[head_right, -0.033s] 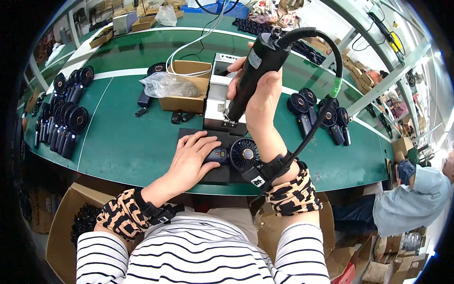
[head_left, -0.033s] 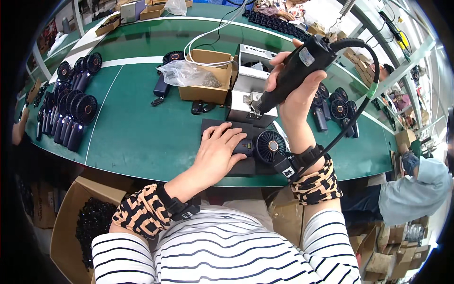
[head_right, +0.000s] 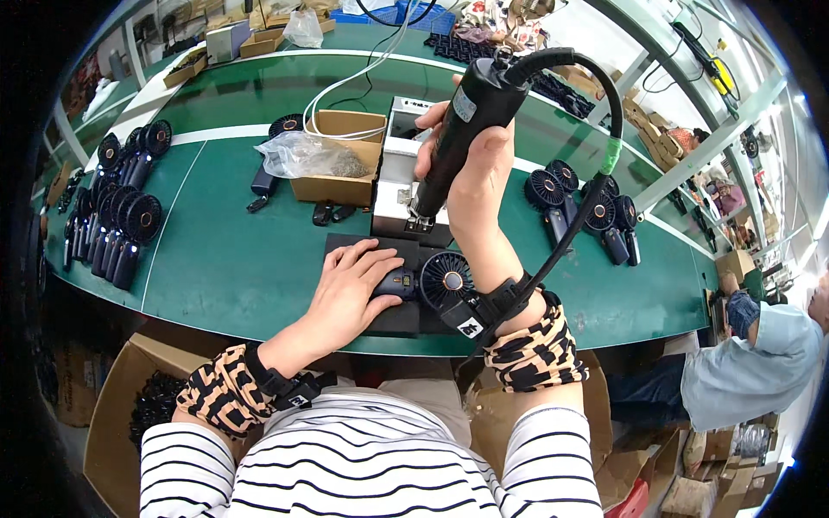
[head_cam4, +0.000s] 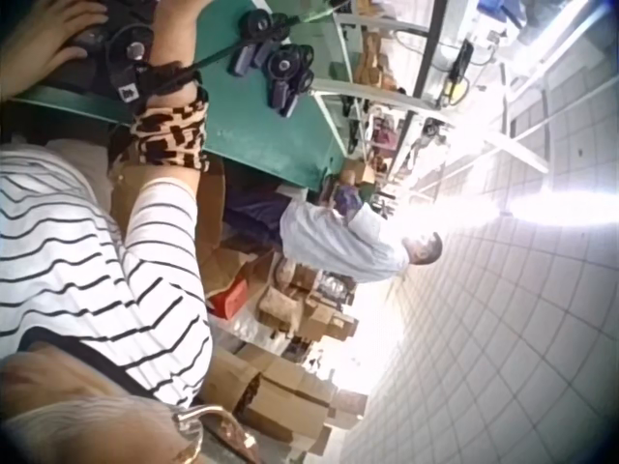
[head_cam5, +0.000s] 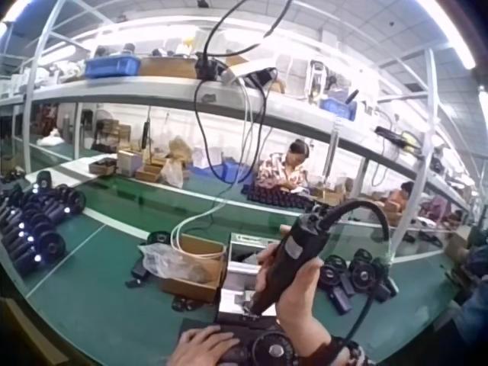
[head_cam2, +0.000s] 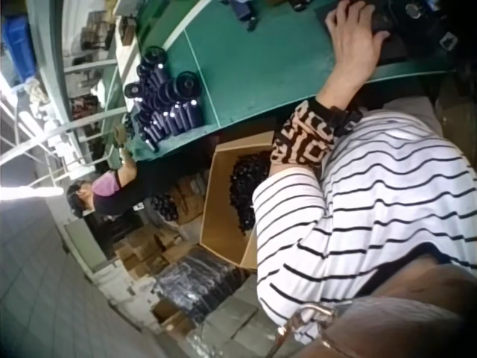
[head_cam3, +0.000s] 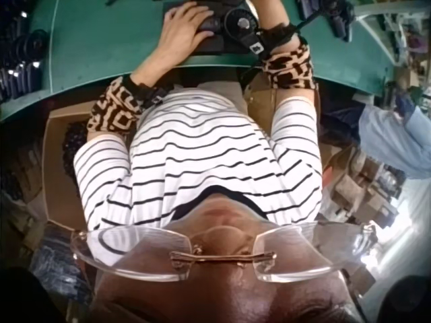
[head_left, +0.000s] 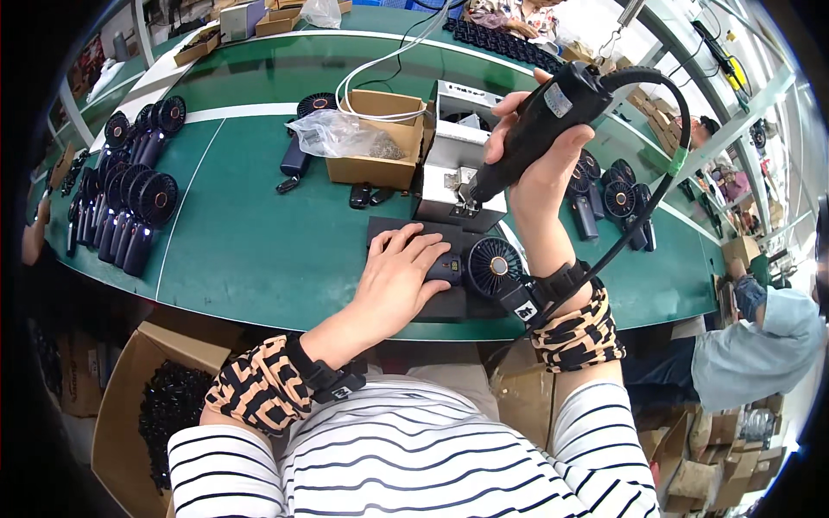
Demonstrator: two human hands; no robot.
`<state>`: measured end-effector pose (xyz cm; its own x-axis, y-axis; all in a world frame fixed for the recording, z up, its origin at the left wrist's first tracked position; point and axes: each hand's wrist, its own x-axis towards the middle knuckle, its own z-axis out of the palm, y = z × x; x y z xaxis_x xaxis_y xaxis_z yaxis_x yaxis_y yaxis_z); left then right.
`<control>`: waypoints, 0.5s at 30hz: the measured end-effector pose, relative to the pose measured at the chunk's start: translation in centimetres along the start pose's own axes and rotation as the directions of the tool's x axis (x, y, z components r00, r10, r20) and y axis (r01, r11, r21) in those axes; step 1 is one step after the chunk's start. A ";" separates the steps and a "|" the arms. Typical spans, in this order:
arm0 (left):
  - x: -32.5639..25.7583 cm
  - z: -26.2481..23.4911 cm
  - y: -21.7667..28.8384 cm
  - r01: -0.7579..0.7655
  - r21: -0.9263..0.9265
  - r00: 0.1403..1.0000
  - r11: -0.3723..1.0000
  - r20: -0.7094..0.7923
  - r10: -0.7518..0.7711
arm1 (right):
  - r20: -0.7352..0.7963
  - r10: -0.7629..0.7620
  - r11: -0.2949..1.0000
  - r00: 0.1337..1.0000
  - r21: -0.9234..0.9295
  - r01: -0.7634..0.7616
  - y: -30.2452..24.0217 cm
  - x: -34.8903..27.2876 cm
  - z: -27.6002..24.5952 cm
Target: The person repeatedly picks up small black portable fans from a table and uses a handheld black device to test them. The person holds the fan steady with one hand while applying the testing device to the fan's surface with the other. After testing, the fan is placed back on the table. The process is repeated for multiple units in a factory setting.
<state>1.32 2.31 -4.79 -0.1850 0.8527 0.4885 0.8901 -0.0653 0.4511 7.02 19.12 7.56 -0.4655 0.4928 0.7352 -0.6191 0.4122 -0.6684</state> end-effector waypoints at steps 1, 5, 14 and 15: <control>0.0 0.0 0.0 0.003 0.002 1.000 1.000 -0.001 -0.003 | -0.010 -0.005 0.999 1.000 -0.041 0.004 0.2 0.3 0.0; 0.1 -0.1 0.1 -0.002 0.000 1.000 1.000 0.013 0.002 | -0.021 0.036 0.997 0.999 -0.071 -0.038 0.7 0.1 -0.3; 0.0 -0.2 0.2 -0.012 0.000 1.000 1.000 0.001 0.012 | 0.041 0.051 0.998 0.998 0.033 -0.052 -0.7 -0.9 -0.1; 0.0 -0.2 0.2 -0.017 -0.003 1.000 1.000 -0.003 0.017 | 0.037 0.041 0.999 0.998 0.031 -0.042 -1.0 -0.9 -0.1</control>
<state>1.45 2.21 -4.55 -0.1712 0.8502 0.4979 0.8917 -0.0812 0.4453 8.13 18.37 7.60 -0.5134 0.4803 0.7111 -0.6183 0.3676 -0.6947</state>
